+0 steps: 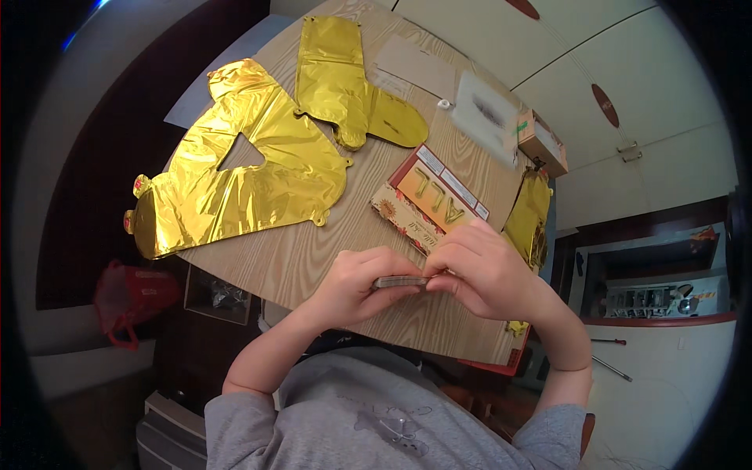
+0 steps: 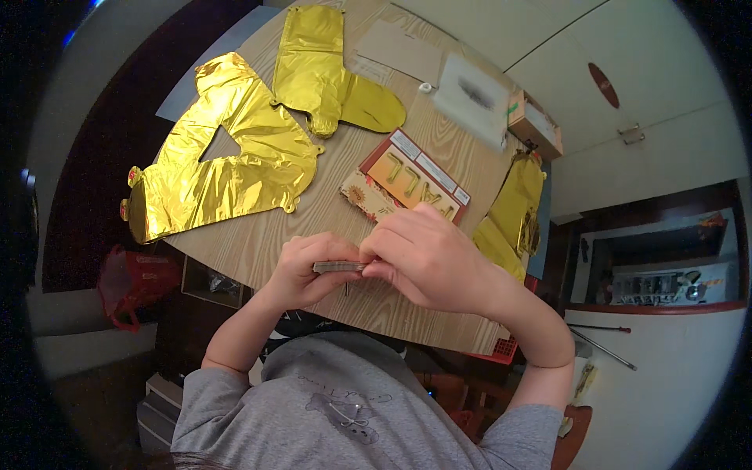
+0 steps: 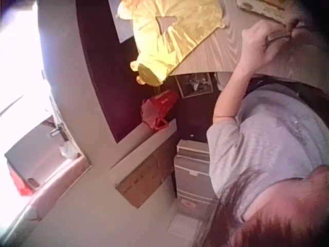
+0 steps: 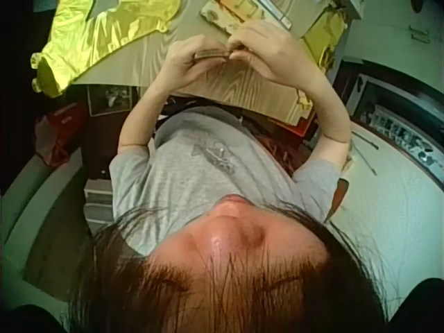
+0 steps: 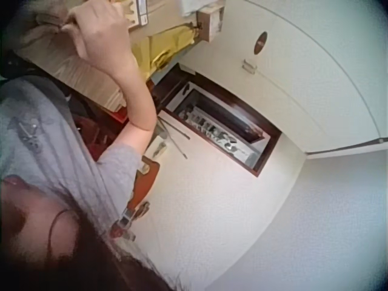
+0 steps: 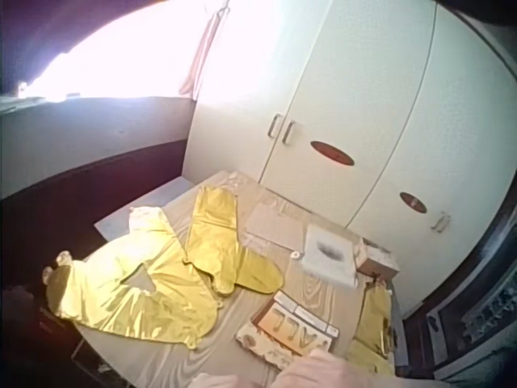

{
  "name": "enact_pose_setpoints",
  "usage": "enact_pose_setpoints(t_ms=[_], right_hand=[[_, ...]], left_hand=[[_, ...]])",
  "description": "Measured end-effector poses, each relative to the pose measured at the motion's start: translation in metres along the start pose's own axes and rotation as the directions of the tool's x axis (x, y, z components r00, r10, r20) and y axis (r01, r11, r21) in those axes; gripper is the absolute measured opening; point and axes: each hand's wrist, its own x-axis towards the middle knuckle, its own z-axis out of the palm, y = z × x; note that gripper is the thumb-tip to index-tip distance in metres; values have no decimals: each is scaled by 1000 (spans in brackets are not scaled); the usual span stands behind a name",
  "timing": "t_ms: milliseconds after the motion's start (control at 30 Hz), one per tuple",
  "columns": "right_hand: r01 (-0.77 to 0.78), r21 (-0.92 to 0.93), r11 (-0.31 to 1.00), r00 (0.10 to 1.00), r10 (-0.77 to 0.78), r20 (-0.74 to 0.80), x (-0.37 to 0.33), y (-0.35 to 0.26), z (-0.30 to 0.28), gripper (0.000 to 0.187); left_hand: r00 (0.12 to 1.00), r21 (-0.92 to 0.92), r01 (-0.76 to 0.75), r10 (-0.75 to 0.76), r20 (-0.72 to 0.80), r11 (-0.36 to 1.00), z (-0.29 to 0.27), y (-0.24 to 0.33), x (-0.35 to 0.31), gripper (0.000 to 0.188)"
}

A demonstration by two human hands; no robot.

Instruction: Sorting and inspecting decorative 'FALL' themed greeting cards and other papercraft items at a table.

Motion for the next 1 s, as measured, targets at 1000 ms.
enact_pose_setpoints(t_ms=[1000], right_hand=[[201, -470, 859, 977, -211, 32, -29, -30, 5, 12]], left_hand=[[999, -2, 9, -9, 30, 1000, 0, -2, 0, 18]])
